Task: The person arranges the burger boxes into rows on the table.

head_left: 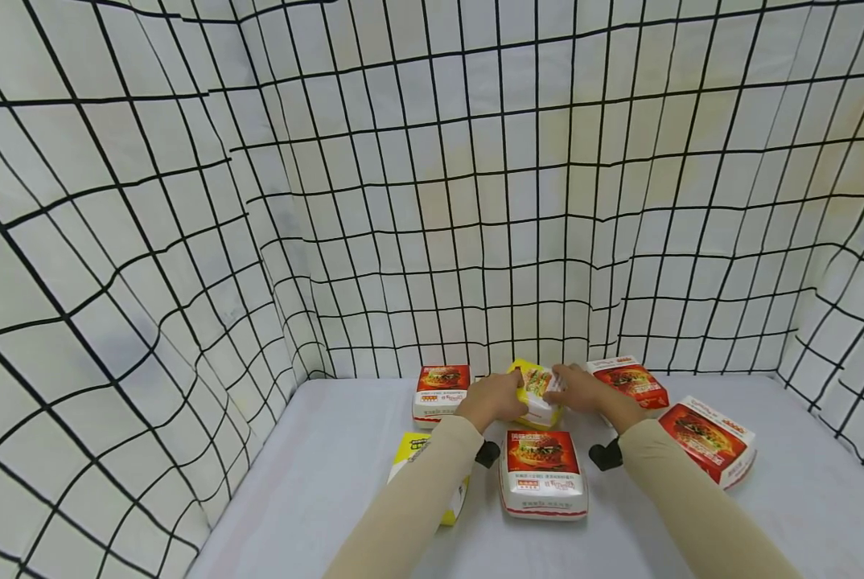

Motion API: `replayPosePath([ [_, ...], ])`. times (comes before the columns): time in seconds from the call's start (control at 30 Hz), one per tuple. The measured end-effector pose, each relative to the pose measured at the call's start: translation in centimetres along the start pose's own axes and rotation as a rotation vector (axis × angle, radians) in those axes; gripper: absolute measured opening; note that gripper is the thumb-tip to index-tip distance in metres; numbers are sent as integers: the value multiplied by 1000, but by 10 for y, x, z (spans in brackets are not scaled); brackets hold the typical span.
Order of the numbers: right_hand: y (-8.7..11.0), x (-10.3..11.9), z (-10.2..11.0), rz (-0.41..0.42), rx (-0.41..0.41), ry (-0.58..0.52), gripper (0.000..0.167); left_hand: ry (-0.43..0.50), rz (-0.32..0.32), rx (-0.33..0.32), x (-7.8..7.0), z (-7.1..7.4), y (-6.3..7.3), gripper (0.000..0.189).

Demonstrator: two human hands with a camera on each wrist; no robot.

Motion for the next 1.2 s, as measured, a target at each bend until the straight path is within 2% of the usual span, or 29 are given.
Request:
replayPosePath([
  [0.3,-1,-5,-5,4,-4,3,77,42,22,2,6,-2,-1,61],
  [0.73,11,0,-1,31,-41,10,57,51,47,-10,7,-3,-4,74],
  [0.93,12,-1,-1,33,-34,1,52,27,48,4,7,-3,-4,72],
  [1.2,9,-5,-2,54,-42,-2,48,40,50,13,7,-2,-3,71],
])
Point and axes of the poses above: each hand's wrist, its own y-axis away from the middle knuckle, its own z-axis out of the back of the hand, x = y × z, the point moved 6 cm from there along -y, towards the middle knuckle, and after that the axes turned 9 degrees about -z, right-handed, at the moved point
